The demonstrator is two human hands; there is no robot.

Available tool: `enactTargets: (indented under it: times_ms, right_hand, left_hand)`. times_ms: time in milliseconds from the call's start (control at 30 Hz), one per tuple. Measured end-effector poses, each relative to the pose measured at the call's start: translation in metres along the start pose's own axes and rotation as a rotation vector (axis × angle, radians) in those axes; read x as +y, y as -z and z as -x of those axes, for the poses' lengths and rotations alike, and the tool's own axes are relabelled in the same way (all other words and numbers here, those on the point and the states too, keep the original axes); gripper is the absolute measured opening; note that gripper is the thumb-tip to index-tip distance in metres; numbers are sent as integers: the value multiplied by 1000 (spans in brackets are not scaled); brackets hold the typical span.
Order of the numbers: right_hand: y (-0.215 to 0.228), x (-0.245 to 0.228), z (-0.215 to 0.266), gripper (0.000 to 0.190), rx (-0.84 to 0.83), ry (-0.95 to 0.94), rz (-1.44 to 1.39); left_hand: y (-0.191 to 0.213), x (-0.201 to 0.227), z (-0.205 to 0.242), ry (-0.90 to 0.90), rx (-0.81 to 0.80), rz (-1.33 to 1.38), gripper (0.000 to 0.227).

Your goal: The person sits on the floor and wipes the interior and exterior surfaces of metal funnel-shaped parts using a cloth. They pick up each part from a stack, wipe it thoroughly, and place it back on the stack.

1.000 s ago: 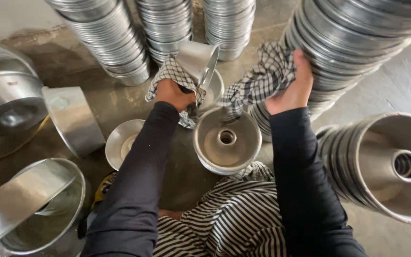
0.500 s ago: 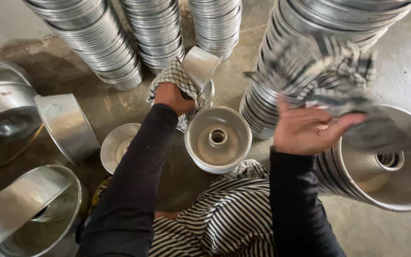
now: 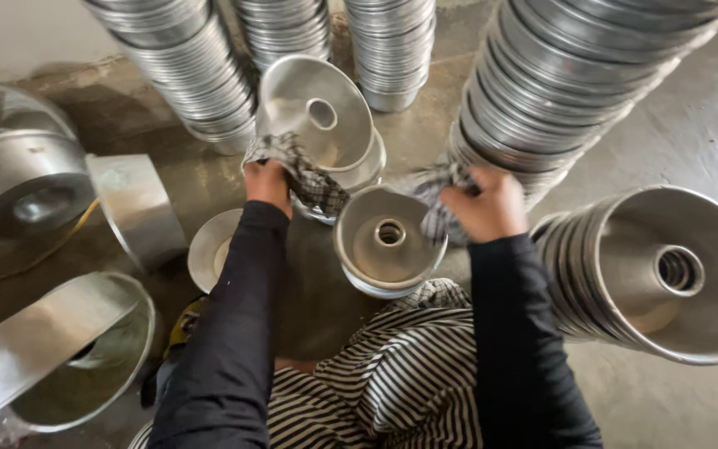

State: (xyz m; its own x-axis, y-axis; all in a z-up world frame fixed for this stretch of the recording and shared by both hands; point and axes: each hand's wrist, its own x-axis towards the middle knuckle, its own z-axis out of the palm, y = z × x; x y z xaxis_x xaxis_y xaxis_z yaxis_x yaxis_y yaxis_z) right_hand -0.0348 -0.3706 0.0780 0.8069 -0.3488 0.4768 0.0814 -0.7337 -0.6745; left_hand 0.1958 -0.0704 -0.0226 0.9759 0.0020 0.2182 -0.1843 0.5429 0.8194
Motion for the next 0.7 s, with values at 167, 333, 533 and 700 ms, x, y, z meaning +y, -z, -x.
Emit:
enactTargets:
  times_ms: [167, 333, 533, 700]
  right_hand:
    - [13, -64, -37, 29, 336, 400, 149]
    - [-36, -142, -31, 35, -1, 420, 86]
    - [-69, -160, 5, 38, -543, 1062, -28]
    - [-75, -156, 18, 40, -397, 899, -26]
  left_hand:
    - [31, 36, 32, 36, -14, 147, 24]
    - [22, 53, 92, 72, -96, -60, 29]
    - [58, 46, 126, 310, -114, 289, 30]
    - [68, 37, 129, -231, -447, -596, 29]
